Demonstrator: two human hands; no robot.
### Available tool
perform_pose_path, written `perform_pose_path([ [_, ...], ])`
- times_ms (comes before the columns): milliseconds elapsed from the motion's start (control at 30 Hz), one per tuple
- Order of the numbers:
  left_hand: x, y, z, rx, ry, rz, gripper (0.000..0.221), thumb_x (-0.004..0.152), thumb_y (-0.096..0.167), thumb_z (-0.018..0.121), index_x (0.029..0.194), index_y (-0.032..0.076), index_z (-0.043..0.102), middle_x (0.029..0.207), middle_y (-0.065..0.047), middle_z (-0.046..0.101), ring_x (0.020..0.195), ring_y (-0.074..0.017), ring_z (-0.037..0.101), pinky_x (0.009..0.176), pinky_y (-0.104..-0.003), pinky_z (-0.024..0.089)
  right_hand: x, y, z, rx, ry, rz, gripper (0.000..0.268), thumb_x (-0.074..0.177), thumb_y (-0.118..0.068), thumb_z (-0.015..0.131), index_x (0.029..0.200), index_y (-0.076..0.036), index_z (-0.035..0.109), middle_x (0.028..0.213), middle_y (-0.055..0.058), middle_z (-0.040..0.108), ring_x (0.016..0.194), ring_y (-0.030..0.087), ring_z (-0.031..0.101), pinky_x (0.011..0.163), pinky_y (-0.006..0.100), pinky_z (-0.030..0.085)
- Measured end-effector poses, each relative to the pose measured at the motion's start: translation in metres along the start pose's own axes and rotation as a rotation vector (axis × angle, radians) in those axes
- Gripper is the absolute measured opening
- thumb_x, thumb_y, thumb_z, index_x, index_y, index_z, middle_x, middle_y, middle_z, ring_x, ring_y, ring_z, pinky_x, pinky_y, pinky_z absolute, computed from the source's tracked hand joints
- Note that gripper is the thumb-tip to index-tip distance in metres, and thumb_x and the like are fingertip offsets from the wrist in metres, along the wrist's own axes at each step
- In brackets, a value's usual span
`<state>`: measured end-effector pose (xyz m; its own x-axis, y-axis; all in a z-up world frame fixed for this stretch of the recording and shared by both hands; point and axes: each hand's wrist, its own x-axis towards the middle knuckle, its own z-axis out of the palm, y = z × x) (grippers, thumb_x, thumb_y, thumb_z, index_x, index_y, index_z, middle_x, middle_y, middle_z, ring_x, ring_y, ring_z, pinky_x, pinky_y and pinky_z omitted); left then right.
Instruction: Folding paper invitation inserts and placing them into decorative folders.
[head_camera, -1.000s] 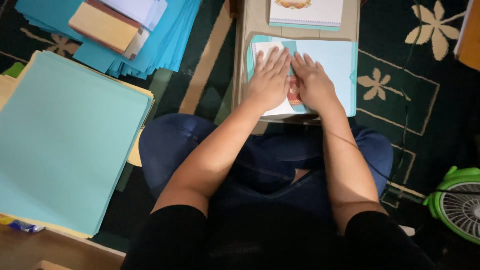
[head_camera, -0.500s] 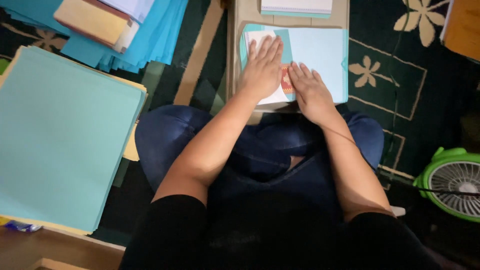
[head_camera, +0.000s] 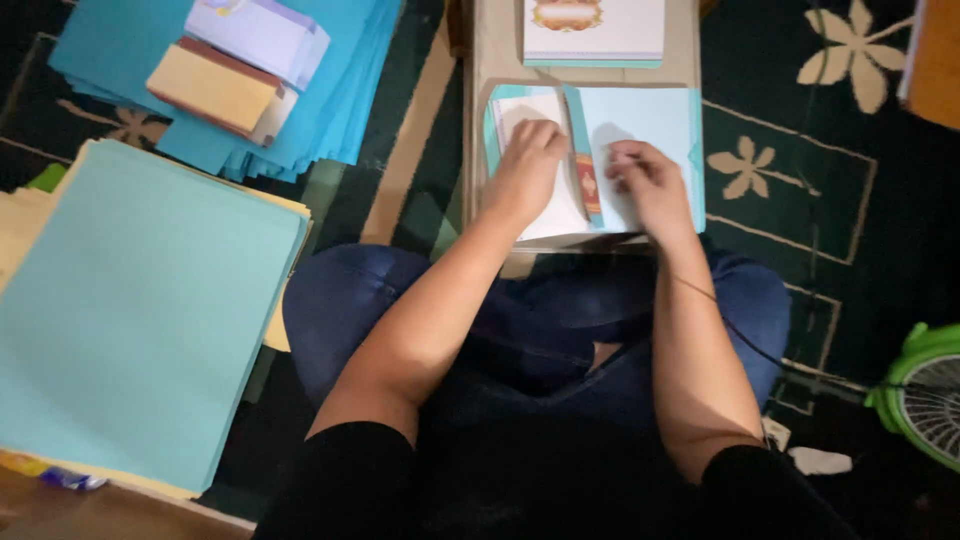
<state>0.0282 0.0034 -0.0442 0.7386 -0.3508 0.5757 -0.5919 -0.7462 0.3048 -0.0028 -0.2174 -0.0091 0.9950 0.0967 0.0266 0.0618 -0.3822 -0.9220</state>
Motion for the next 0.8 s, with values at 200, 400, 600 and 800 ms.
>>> perform_pose_path([
  [200, 0.006, 0.025, -0.038, -0.155, -0.202, 0.035, 0.038, 0.092, -0.008, 0.057, 0.121, 0.011, 0.073, 0.135, -0.016, 0.054, 0.138, -0.0373, 0.037, 0.118, -0.064, 0.029, -0.006, -0.001, -0.013, 0.321, 0.043, 0.131, 0.021, 0.109, -0.015, 0.053, 0.121, -0.005, 0.067, 0.105, 0.006, 0.067, 0.094, 0.015, 0.068, 0.074, 0.023, 0.056],
  [400, 0.011, 0.030, -0.053, -0.185, -0.373, -0.015, 0.052, 0.092, -0.018, 0.049, 0.127, 0.011, 0.073, 0.157, -0.020, 0.038, 0.149, -0.0417, 0.020, 0.125, -0.067, 0.016, -0.010, -0.018, -0.009, 0.236, 0.033, 0.187, 0.022, 0.107, -0.025, 0.058, 0.125, -0.016, 0.065, 0.106, -0.007, 0.063, 0.092, 0.004, 0.054, 0.082, 0.020, 0.047],
  [600, 0.012, 0.036, -0.059, -0.130, -0.293, 0.011, 0.033, 0.097, -0.012, 0.052, 0.121, 0.007, 0.065, 0.162, -0.021, 0.027, 0.152, -0.0404, 0.020, 0.126, -0.064, 0.022, -0.016, -0.031, -0.010, 0.247, -0.061, 0.055, 0.028, 0.108, -0.029, 0.053, 0.128, -0.011, 0.060, 0.108, 0.002, 0.068, 0.099, 0.011, 0.064, 0.081, 0.024, 0.050],
  [800, 0.010, 0.036, -0.061, -0.045, -0.257, -0.009, 0.041, 0.098, -0.002, 0.058, 0.137, 0.007, 0.050, 0.165, -0.020, 0.021, 0.154, -0.0409, 0.024, 0.127, -0.062, 0.025, -0.031, -0.076, 0.002, -0.121, -0.251, -0.061, 0.032, 0.104, -0.030, 0.060, 0.125, -0.006, 0.064, 0.113, 0.004, 0.069, 0.101, 0.014, 0.062, 0.092, 0.029, 0.047],
])
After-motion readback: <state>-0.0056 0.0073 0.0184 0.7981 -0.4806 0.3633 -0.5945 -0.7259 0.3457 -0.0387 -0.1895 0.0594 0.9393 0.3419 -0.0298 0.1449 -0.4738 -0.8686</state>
